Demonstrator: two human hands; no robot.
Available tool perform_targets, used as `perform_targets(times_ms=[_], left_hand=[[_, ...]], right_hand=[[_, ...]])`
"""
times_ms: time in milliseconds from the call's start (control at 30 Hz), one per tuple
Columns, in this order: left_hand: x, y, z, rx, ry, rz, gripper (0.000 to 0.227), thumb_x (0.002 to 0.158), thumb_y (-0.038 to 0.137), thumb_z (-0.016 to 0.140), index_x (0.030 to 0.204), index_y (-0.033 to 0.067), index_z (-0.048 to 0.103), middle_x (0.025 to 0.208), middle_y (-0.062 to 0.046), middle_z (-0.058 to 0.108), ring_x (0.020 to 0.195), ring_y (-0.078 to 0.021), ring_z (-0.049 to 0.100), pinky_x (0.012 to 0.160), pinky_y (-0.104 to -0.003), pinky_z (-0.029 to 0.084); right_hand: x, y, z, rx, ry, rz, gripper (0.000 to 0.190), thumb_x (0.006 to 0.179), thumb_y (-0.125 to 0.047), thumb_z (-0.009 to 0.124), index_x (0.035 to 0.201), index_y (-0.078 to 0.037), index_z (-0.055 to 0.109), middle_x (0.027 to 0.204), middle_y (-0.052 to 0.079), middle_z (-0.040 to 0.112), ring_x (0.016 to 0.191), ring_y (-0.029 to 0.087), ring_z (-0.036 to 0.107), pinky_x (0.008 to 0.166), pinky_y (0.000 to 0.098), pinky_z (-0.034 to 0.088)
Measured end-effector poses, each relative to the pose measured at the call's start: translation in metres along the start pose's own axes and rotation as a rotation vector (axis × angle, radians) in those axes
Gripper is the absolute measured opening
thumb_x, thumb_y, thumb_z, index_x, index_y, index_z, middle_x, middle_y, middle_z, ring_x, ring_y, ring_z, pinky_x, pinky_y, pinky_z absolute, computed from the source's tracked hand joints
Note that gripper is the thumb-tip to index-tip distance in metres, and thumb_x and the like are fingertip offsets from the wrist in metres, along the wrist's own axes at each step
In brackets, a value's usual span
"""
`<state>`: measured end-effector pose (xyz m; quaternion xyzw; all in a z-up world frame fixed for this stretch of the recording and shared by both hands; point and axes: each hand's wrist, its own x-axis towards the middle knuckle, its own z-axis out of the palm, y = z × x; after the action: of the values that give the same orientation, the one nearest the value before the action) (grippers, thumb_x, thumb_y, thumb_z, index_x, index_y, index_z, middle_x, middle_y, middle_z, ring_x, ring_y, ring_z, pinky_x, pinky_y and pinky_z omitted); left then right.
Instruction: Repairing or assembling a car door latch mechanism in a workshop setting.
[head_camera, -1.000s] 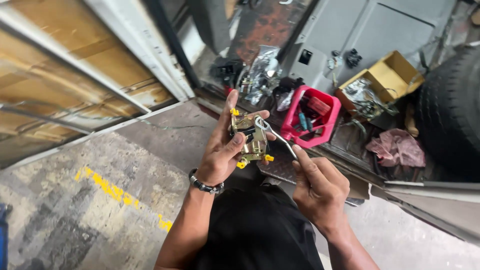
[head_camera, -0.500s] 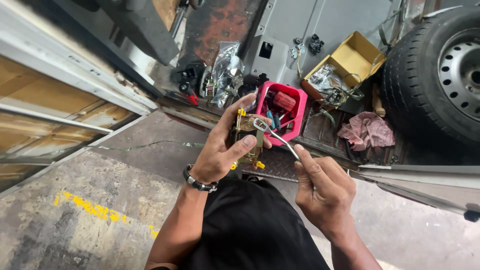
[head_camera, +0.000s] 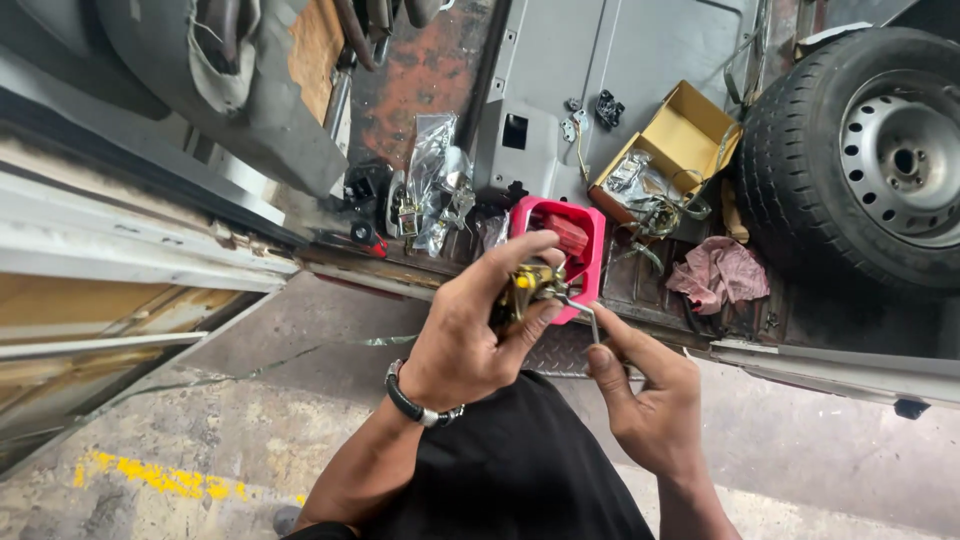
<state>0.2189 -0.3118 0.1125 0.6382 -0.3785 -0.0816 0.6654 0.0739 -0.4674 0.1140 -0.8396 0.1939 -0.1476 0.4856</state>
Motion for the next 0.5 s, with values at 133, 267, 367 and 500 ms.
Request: perform_targets(times_ms=[133, 267, 367, 500], left_hand=[[0.014, -0.004, -0.017, 0.015, -0.042, 0.07, 0.055, 0.098, 0.007, 0.077, 0.145, 0.0076, 0.049, 0.127, -0.013, 0.069, 0.115, -0.0261, 0.074, 0.097, -0.035, 0.061], [0.021, -0.005, -0.019, 0.042, -0.09, 0.103, 0.052, 0.098, 0.009, 0.077, 0.143, 0.0071, 0.05, 0.126, -0.015, 0.069, 0.115, -0.0314, 0.073, 0.097, -0.036, 0.06], [0.024, -0.001, -0.014, 0.067, -0.094, 0.13, 0.053, 0.098, 0.01, 0.078, 0.142, 0.0063, 0.05, 0.127, -0.016, 0.068, 0.114, -0.0333, 0.072, 0.096, -0.037, 0.059], [0.025, 0.004, -0.001, 0.155, -0.078, 0.208, 0.055, 0.098, 0.014, 0.08, 0.143, 0.0055, 0.049, 0.13, -0.017, 0.066, 0.117, -0.0354, 0.071, 0.098, -0.04, 0.06]], right_hand=[[0.013, -0.001, 0.023, 0.109, -0.056, 0.008, 0.035, 0.102, -0.014, 0.058, 0.134, -0.001, 0.065, 0.077, 0.0, 0.069, 0.072, 0.005, 0.063, 0.065, 0.0221, 0.052], [0.018, 0.0, 0.033, 0.124, 0.108, 0.066, 0.02, 0.107, -0.014, 0.057, 0.115, 0.0, 0.069, 0.072, 0.003, 0.063, 0.063, 0.004, 0.054, 0.055, 0.0204, 0.043], [0.02, 0.005, 0.028, 0.163, 0.108, 0.039, 0.02, 0.108, -0.016, 0.054, 0.112, 0.0, 0.066, 0.072, 0.002, 0.067, 0.061, 0.004, 0.055, 0.054, 0.0198, 0.042], [0.023, 0.021, 0.015, 0.176, 0.079, 0.087, 0.023, 0.108, -0.021, 0.055, 0.111, 0.0, 0.063, 0.066, 0.001, 0.064, 0.057, 0.004, 0.056, 0.052, 0.0199, 0.043]])
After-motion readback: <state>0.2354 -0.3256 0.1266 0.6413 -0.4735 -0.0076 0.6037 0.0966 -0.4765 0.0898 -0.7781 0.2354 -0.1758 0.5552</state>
